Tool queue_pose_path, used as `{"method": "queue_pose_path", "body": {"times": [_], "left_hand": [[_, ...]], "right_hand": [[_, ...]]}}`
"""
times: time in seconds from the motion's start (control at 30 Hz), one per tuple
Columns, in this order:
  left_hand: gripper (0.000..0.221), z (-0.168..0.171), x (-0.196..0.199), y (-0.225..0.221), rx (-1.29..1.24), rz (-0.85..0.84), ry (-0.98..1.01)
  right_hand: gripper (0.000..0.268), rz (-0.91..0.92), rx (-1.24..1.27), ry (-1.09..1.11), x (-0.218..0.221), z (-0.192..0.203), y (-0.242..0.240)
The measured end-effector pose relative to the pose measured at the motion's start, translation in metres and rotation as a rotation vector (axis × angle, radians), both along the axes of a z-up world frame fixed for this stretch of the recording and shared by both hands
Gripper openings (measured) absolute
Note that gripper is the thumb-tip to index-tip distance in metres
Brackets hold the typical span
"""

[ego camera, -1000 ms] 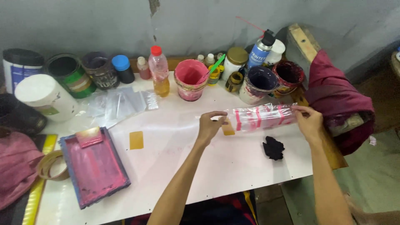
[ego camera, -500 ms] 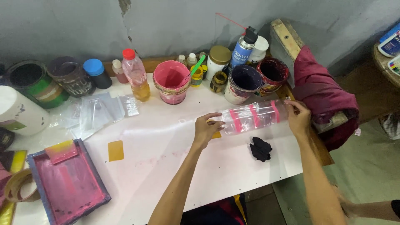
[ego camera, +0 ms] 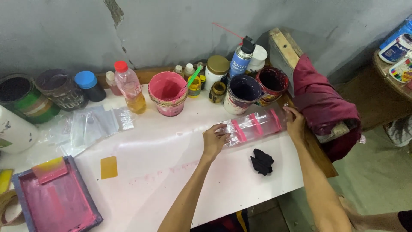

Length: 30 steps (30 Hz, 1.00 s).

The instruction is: Manual screen printing of pink ink onto small plastic bags at a workbench.

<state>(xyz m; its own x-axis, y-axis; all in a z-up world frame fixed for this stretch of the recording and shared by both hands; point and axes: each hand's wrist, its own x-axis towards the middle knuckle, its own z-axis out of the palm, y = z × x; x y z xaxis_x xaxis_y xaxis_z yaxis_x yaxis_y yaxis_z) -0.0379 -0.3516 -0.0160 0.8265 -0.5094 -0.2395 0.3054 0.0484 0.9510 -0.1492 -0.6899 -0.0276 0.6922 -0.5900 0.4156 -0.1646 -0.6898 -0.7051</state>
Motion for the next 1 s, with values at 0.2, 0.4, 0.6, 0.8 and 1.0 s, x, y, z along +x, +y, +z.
{"method": "queue_pose_path", "body": {"times": [0.2,0.4,0.6,0.8,1.0], "left_hand": [[0.042,-0.016,0.003,-0.005,0.111,0.032,-0.191],[0.043,-0.023,0.005,-0.009,0.121,0.059,-0.213],[0.042,-0.013,0.001,-0.005,0.165,0.051,-0.294],[0.040,-0.026,0.009,-0.011,0.167,0.051,-0.433],[0.035,0.010,0.002,0.005,0.240,0.101,-0.466]], "right_hand": [[0.032,0.041,0.030,-0.019,0.008,0.000,0.007],[0.027,0.063,0.006,-0.006,0.010,-0.018,-0.001],[0.025,0.044,-0.046,0.078,0.008,-0.013,0.000],[0.024,0.014,-0.090,0.114,0.010,-0.044,-0.022],[0.028,0.046,-0.164,0.154,0.006,-0.020,-0.002]]}}
